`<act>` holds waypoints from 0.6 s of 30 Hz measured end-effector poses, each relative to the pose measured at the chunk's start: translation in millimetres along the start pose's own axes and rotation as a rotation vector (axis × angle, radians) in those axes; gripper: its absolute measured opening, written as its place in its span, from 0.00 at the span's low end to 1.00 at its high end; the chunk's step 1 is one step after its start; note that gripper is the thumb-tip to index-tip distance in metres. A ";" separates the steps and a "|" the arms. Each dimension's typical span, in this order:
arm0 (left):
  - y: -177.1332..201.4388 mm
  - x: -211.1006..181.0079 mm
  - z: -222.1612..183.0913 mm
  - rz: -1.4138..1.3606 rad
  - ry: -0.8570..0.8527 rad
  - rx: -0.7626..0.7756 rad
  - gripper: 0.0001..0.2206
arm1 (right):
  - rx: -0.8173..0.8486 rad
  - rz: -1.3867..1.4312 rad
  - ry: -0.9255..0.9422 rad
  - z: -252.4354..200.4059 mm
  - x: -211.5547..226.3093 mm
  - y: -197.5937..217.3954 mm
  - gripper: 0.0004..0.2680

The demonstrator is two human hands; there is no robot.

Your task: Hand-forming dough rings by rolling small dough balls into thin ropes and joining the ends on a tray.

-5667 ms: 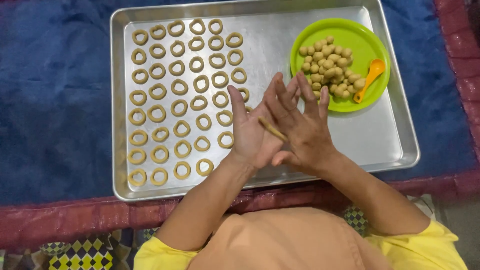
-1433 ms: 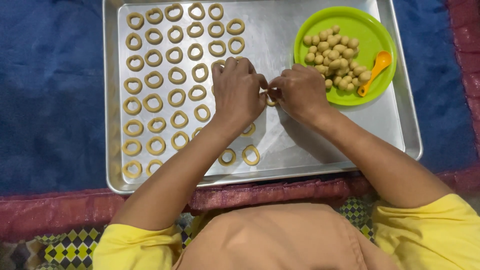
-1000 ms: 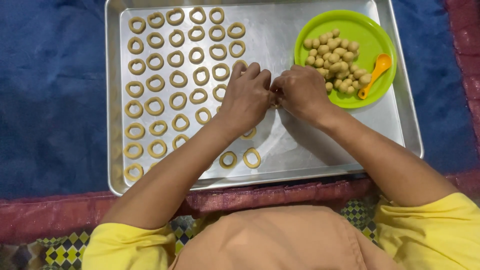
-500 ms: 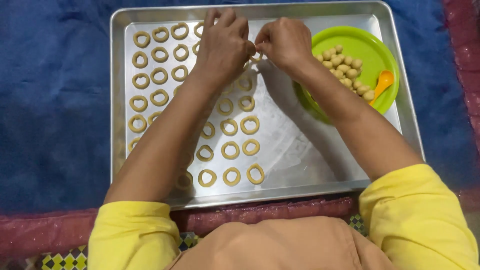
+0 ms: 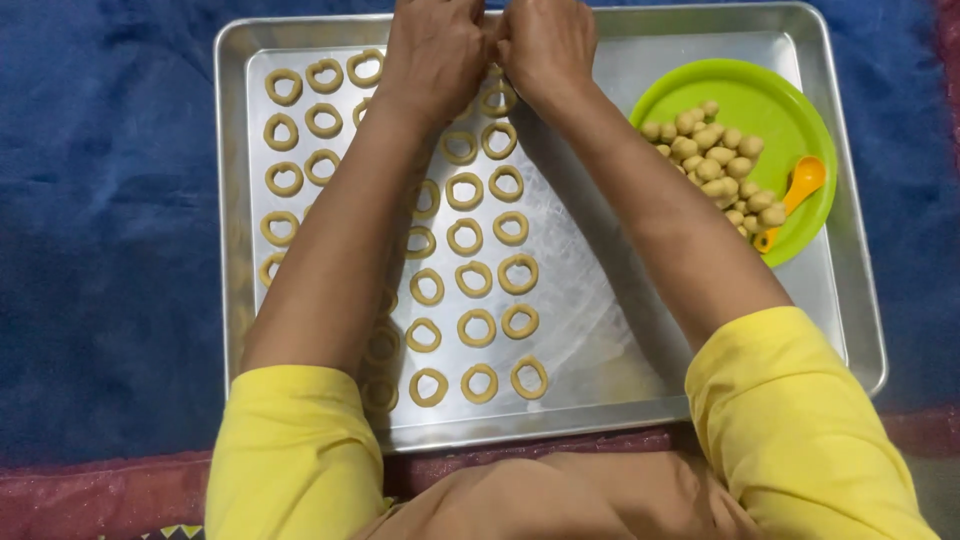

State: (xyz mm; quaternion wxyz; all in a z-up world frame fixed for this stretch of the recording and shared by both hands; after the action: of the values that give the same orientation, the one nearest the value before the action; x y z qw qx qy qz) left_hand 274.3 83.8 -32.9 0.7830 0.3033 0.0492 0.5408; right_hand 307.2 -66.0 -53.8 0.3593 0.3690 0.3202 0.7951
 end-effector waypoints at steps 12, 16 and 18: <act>7.7 -0.4 -11.9 0.167 0.106 0.066 0.06 | 0.019 0.016 -0.032 -7.6 4.9 26.5 0.03; 18.0 -0.4 -12.3 0.117 0.134 0.172 0.14 | 0.142 0.043 0.023 -24.9 -12.1 70.7 0.02; 33.2 -2.2 -6.6 0.067 0.207 0.170 0.17 | 0.230 0.010 0.069 -44.9 -7.0 110.0 0.03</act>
State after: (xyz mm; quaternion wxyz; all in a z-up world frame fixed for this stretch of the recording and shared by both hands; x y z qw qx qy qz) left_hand 243.6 92.3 -21.3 0.7267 0.3124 0.1653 0.5891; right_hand 237.0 -141.6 5.4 0.2995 0.3818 0.4195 0.7671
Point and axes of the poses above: each hand's wrist, its own z-axis towards the middle knuckle, its own y-axis out of the back of the hand, x = y × z, the point moved 3 cm from there along z, towards the middle knuckle, and after that the axes turned 15 degrees about z, right-handed, at the moved point
